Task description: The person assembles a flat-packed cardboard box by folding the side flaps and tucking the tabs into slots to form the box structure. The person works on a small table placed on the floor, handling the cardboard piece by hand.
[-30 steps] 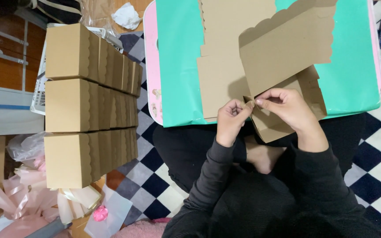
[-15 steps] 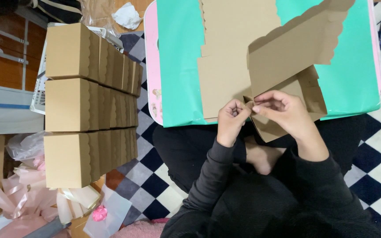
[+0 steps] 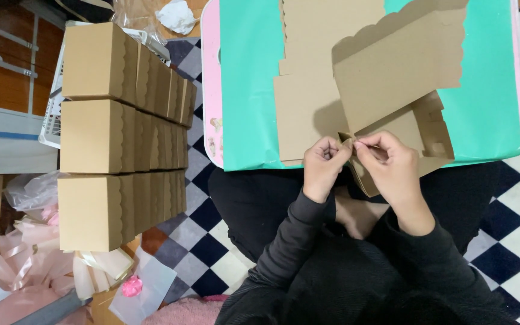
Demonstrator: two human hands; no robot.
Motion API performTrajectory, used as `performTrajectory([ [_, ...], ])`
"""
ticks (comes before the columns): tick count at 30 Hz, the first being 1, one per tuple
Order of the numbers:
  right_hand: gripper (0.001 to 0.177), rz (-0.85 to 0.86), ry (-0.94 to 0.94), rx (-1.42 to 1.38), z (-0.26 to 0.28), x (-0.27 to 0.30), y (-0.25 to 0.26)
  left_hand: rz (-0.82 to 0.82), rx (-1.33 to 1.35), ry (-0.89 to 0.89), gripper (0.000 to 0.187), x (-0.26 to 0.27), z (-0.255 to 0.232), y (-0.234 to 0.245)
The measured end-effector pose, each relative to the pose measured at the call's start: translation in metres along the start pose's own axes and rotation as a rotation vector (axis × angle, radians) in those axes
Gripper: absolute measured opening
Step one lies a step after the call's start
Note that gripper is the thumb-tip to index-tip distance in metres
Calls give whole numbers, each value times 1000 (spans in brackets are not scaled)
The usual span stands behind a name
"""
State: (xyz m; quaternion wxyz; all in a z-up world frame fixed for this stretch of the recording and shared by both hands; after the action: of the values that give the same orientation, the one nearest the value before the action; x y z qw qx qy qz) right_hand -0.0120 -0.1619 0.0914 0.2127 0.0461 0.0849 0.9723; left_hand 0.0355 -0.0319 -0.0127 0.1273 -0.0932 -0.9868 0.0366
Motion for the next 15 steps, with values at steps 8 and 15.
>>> performTrajectory([
  [8, 6, 108, -99, -168, -21, -11, 6, 122, -71, -8, 19, -2, -10, 7],
  [15, 20, 140, -181, -226, -45, -27, 9, 90, -525, -124, 43, 13, -78, 10],
])
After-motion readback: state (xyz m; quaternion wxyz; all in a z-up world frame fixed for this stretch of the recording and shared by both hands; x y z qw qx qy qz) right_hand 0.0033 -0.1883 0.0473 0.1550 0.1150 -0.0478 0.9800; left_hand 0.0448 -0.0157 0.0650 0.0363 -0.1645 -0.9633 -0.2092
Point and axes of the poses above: each hand's wrist, its own x-axis away from the middle knuckle, its own y-axis out of the back of the hand, z = x × y, the point moved 6 cm from there along -x, towards the middle knuckle, and after that the axes turned 11 degrees about -x, right-handed, at the moved point
